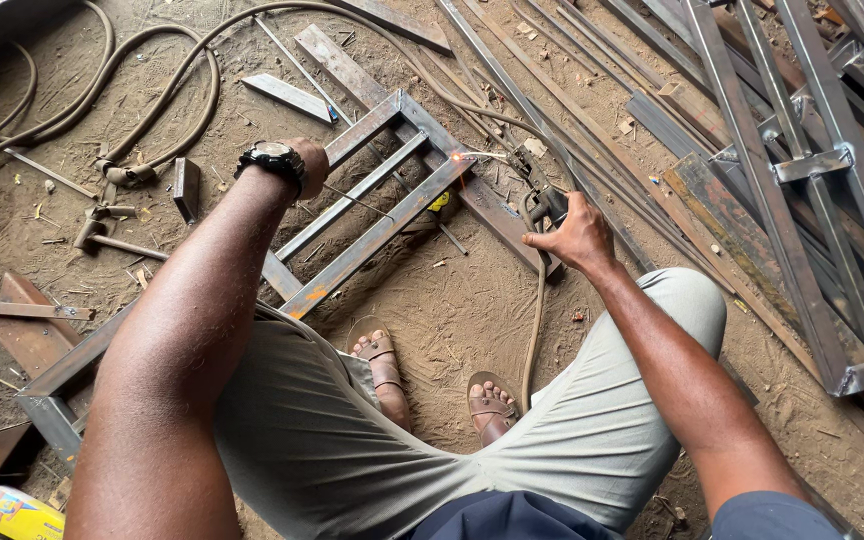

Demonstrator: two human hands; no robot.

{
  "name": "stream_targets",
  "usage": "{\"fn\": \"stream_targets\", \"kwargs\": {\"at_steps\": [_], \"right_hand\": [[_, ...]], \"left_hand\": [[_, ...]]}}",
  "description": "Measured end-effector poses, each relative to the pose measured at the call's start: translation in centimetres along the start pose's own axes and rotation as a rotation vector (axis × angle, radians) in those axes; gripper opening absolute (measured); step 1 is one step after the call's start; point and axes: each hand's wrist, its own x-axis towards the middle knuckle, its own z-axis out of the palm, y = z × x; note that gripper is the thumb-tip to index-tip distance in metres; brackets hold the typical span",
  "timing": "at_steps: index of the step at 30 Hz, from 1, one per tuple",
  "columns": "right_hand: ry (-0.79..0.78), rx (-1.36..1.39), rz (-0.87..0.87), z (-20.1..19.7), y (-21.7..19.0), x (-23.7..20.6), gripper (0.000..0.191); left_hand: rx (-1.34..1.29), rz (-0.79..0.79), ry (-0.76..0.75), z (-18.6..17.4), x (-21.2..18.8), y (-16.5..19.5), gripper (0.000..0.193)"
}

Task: The person welds a rectangular metal frame using a handheld welding torch. They hold the frame with one hand and apply the torch to the joints, producing bright sparks. The person repositions the frame and continues welding different sections.

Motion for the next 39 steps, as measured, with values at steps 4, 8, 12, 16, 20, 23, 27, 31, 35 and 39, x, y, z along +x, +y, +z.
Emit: {"fn": "stream_targets", "kwargs": {"at_steps": [4,8,12,16,20,23,27,31,35,39], "right_hand": [[0.023,0.032,-0.053,0.04,0.02,0.17,0.107],[-0.002,0.015,-0.038,0.11,-0.05,0.32,0.105],[0.012,0.009,-0.059,0.21,-0.04,0.25,0.108],[-0.011,0.005,-0.042,0.21,0.1,0.42,0.106],[-0.007,0.006,-0.039,0.39,0.39,0.43,0.103],[0.002,0.008,-0.04,0.45,0.47,0.47,0.101],[-0.03,-0.005,-0.008,0.27,0.16,0.66,0.102],[-0.023,-0.006,-0.016,0.08,-0.25,0.47,0.097],[-0.039,0.134,0.052,0.19,-0.4,0.25,0.101],[0.052,0.06,-0.075,0.17,-0.26,0.5,0.104]], "left_hand": [[0.009,0.02,0.03,0.02,0.23,-0.09,0.031],[0.017,0.02,0.013,-0.02,0.33,-0.14,0.031],[0.018,0.028,0.018,0.12,0.28,-0.18,0.031],[-0.005,0.014,0.025,-0.01,0.3,-0.11,0.03],[-0.04,0.027,-0.002,-0.25,0.33,-0.11,0.031],[-0.049,0.044,0.017,-0.3,0.35,-0.19,0.03],[-0.012,0.023,0.023,-0.09,0.52,-0.1,0.03],[-0.002,0.013,0.033,0.14,0.59,-0.22,0.03],[0.004,0.024,0.037,0.26,0.43,-0.35,0.03],[-0.008,0.012,0.028,0.03,0.35,-0.3,0.03]]}}
